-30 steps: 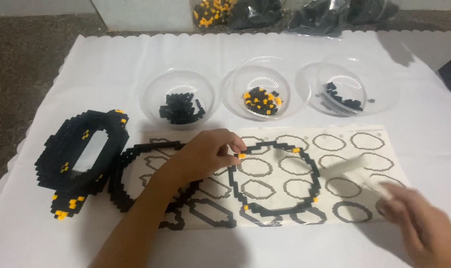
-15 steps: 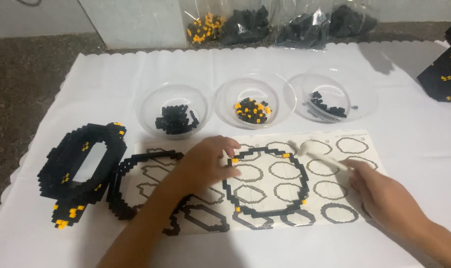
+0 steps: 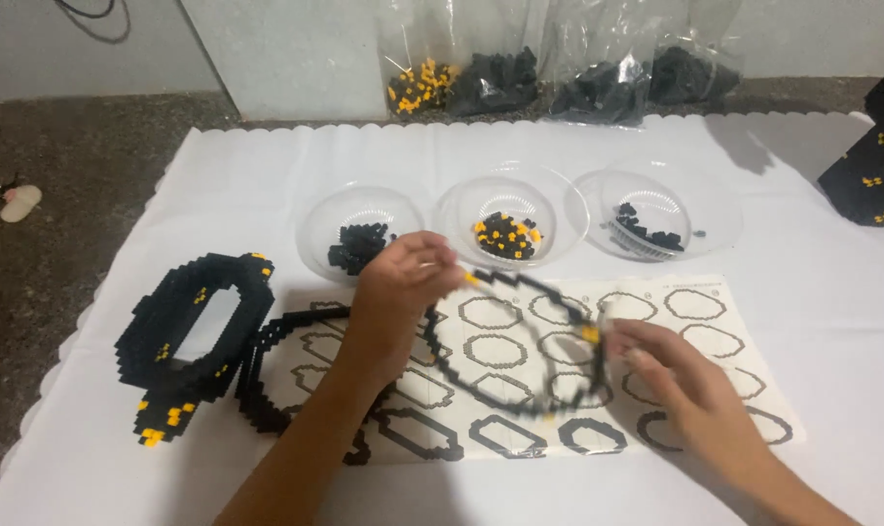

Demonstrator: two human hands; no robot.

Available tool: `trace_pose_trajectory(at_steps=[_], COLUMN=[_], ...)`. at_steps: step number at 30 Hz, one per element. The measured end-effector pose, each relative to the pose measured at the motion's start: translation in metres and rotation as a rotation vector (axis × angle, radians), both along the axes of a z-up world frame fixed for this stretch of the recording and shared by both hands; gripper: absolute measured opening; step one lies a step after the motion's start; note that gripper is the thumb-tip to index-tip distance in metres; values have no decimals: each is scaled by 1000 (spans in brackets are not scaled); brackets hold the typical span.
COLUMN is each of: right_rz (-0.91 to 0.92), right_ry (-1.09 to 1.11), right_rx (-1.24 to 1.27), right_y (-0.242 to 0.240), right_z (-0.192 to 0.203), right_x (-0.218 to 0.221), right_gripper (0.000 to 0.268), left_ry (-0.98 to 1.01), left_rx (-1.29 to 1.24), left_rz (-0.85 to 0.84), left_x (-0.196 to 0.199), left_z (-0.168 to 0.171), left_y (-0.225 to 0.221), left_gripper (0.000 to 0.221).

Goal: Assembling a complex structure using small interlocking plastic blocks and a small hammer tool following a printed guide.

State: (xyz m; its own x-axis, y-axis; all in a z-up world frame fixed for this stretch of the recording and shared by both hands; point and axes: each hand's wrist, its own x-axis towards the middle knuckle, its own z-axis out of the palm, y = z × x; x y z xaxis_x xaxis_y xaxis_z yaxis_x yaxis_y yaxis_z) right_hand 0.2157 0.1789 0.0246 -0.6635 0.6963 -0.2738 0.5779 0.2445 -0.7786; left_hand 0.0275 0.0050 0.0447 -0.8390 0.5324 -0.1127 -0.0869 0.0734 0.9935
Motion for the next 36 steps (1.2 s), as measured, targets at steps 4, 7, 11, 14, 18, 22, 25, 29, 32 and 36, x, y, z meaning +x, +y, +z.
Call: trace_pose_trajectory(at_steps=[4,7,11,14,18,22,25,29,32,36], right_rz=[20,177,110,42,-75,-57,-88,-83,-107,-127], right_ry=[263,415,572,533,468,515,578,624,618,621], right_rx=[-276,-312,-510,-461,-441,-416,-432,-427,-427,-438], right_y=[6,28,39,36,30,48,56,63,62,64], right_z=[0,-19,-26,-23,-9,-20,-24,-24,-20,-19], right_x=[-32,-51,-61,-56,-50,-48,-46,-45,-45,-47], right_gripper=[37,21,30,28,22,22,21,19,20,20], left_ry=[-278,1061,1004,405,-520,-477,-346,-251,-166,-4], left_rx=[393,-90,-71,82,410,441,445,280,174,133], left_rz=[240,39,60,125,325,241,158,124,127,139], left_x=[-23,-44,-42,-21,-3,-5,-7,-1,2,-1], left_z=[-43,-88,-86,-46,-4,-21,-30,-20,-20,-34], left_y=[-4,-15,-13,-7,5,5,5,4,5,6], left_gripper=[26,42,32,34,39,37,40,36,31,24])
